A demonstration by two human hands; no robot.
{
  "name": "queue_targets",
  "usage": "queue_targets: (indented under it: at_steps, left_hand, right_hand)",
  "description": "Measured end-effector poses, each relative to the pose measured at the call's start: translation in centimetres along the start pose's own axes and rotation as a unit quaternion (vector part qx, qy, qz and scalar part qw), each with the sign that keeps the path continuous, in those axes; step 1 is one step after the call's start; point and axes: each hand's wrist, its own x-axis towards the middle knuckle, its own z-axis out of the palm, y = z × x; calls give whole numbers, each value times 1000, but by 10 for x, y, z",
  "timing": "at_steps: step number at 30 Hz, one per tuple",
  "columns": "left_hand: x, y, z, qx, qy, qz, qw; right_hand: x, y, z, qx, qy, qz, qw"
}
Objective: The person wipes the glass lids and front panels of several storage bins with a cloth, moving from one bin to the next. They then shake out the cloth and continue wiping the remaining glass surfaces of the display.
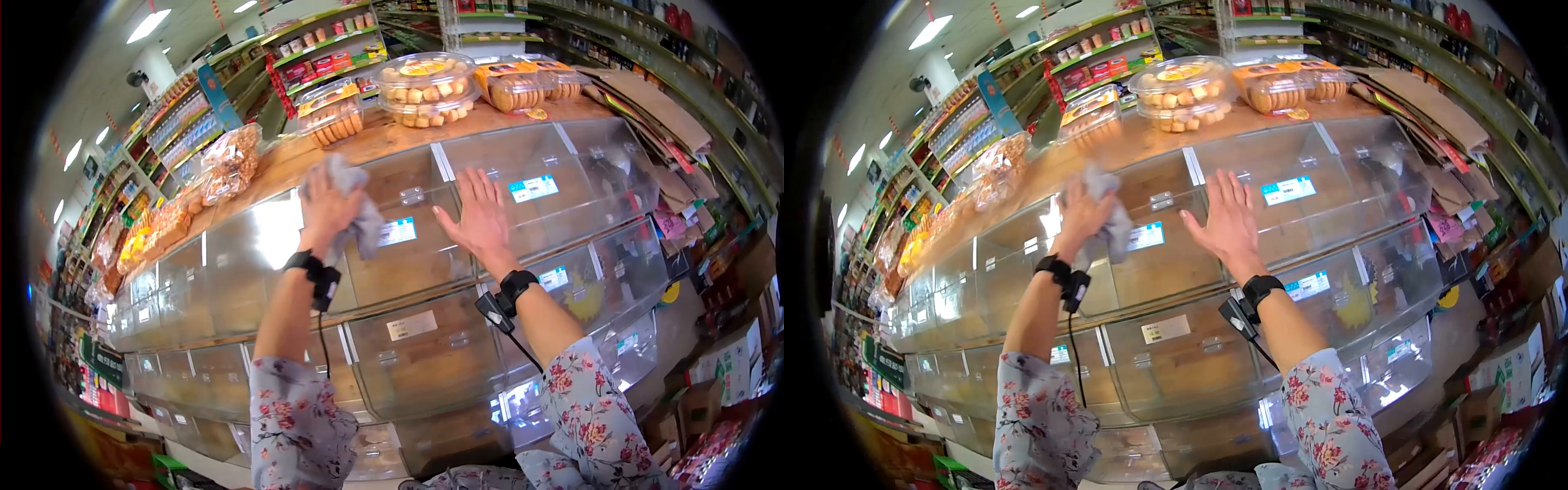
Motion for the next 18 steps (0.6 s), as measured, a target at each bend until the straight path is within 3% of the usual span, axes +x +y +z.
queue_targets:
  at_steps: [1,4,7,10,13,18]
  left_hand:
    - [-5,-10,-4,7,-1,-52,999]
    - [-9,-15,-7,2,11,-73,997]
    - [-1,-8,-2,21,3,-18,1000]
    - [14,22,13,57,-5,116,992]
    - [11,84,9,-12,-11,193,981]
    - [-9,113,27,-42,-8,301,953]
  right_hand:
    - [-1,0,0,1,3,-3,1000]
    - [-2,2,1,5,11,-6,1000]
    - [-1,3,1,17,21,-5,1000]
    - [-2,2,5,24,36,-12,999]
    - [0,6,7,35,63,-18,997]
    - [-1,8,9,52,84,-26,995]
